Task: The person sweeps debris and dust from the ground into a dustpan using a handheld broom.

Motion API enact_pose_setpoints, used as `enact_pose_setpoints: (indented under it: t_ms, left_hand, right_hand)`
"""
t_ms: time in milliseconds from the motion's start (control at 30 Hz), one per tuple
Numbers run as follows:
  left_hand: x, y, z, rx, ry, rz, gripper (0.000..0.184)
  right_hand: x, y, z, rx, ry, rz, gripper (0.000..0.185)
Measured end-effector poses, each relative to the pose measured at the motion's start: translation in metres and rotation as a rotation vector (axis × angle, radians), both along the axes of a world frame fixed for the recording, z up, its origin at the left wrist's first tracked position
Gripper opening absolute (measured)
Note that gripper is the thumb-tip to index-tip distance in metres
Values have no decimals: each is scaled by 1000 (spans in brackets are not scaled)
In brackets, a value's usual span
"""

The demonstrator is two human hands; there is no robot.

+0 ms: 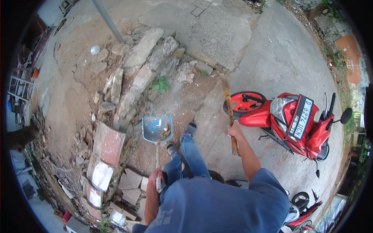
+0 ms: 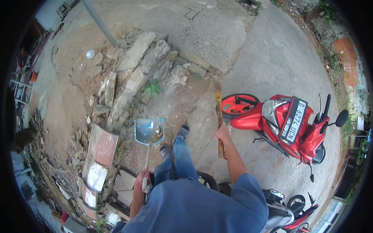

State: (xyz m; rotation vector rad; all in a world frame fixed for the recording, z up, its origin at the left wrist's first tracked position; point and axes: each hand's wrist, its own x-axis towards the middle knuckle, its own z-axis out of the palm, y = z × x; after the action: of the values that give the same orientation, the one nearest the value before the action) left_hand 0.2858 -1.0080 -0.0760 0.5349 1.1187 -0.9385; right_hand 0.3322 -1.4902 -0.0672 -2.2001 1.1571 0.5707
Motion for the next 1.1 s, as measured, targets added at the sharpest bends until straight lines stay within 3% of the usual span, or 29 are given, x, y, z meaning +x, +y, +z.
enact_pose_setpoints:
  t_ms: [67,133,167,233,333,400,500,567,700,867,1000,1100]
  left_hand:
    - [12,-4,-11,-183,28,42,28]
    - [27,-13,-8,-218,90,49,30]
    - [33,-17,-6,-253,160,65,32]
    - [44,-30,-2,-229,138,24,33]
    - [54,-44,0,-198,106,-28,35]
    - [64,-52,4,-186,96,-32,35]
    - [68,-54,-4,-230,156,24,35]
    - [71,-59,1,-212,129,16,34]
    - [73,-65,-1,-207,78,47,34]
    - [83,-72,0,-172,133,126,34]
    - [89,-72,0,-202,97,132,38]
    - [87,-65,-4,-226,101,149,38]
  right_hand:
    - [38,-25,-14,-111,-47,-59,32]
    - [71,-47,-23,-191,9,61,57]
    - [85,-63,-49,-188,11,50,57]
    - [103,-95,-121,-79,95,332,66]
    - [123,-57,-99,-164,141,482,51]
    - [131,-43,-94,128,161,403,43]
    - [104,-7,-58,239,66,270,41]
    - [84,8,-19,297,70,335,42]
    - [43,8,39,497,38,323,65]
    - [31,0,105,463,90,304,68]
    - [48,-30,82,256,96,266,73]
    - [80,-61,10,-60,116,394,76]
